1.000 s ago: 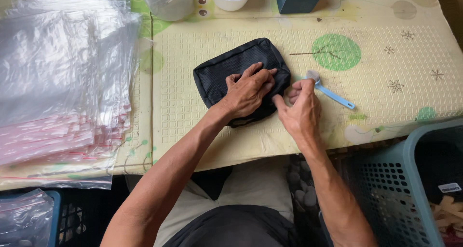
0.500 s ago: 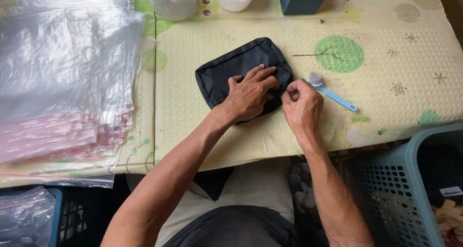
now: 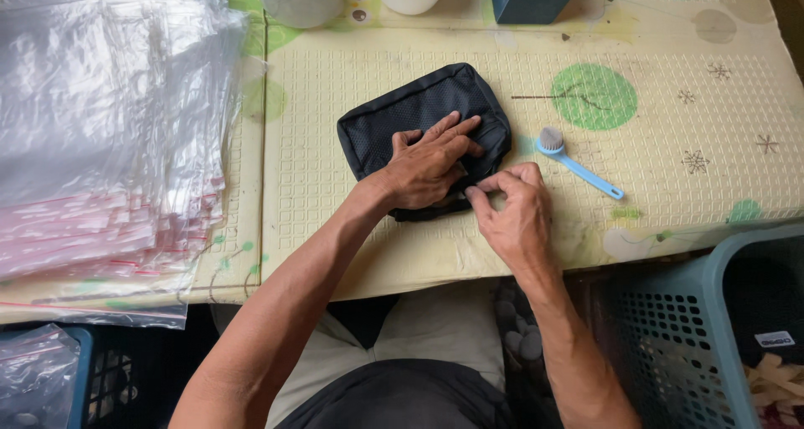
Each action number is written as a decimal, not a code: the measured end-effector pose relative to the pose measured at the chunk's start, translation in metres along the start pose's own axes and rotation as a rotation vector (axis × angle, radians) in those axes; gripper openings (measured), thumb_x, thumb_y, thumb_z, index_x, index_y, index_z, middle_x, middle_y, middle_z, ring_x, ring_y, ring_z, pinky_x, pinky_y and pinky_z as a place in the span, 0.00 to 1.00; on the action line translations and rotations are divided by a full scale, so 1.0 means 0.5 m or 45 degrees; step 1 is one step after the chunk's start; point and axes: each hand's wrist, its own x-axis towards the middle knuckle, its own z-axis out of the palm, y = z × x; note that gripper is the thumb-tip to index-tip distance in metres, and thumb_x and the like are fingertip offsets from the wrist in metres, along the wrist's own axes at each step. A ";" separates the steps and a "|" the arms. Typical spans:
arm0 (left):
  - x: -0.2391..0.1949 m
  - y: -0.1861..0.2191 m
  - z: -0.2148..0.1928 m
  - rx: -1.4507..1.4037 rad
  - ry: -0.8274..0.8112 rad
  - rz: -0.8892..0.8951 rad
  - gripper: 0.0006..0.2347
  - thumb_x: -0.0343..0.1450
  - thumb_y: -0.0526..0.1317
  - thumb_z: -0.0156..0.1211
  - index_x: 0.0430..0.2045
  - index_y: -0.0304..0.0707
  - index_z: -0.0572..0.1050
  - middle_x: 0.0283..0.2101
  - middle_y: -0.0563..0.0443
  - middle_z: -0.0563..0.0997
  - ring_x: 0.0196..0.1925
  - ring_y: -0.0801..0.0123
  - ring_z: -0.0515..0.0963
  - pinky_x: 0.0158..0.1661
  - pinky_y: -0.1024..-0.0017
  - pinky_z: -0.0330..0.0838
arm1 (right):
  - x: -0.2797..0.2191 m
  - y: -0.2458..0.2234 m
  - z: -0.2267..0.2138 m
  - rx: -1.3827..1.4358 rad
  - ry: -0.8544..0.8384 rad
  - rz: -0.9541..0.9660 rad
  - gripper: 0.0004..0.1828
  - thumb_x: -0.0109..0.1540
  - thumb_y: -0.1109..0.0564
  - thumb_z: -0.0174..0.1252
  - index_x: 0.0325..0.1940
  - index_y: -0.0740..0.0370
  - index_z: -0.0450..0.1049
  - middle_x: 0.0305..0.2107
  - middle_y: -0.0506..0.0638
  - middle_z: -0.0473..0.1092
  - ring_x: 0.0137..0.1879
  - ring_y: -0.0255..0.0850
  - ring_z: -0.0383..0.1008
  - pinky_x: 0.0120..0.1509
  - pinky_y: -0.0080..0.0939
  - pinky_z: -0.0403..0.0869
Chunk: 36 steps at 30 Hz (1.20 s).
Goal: The person cleans a small black bag using a blue brush, scrubbing the surface and edges. They then manipulate the bag's zipper and handle, and finally pick up a small metal object from a nearby container.
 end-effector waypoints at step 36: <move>0.017 0.011 0.053 0.288 0.105 -0.012 0.16 0.64 0.42 0.59 0.45 0.40 0.79 0.69 0.45 0.64 0.77 0.42 0.53 0.64 0.28 0.55 | 0.072 0.020 0.000 -0.368 0.123 -0.507 0.08 0.59 0.59 0.66 0.36 0.56 0.71 0.27 0.49 0.64 0.38 0.53 0.73 0.43 0.50 0.74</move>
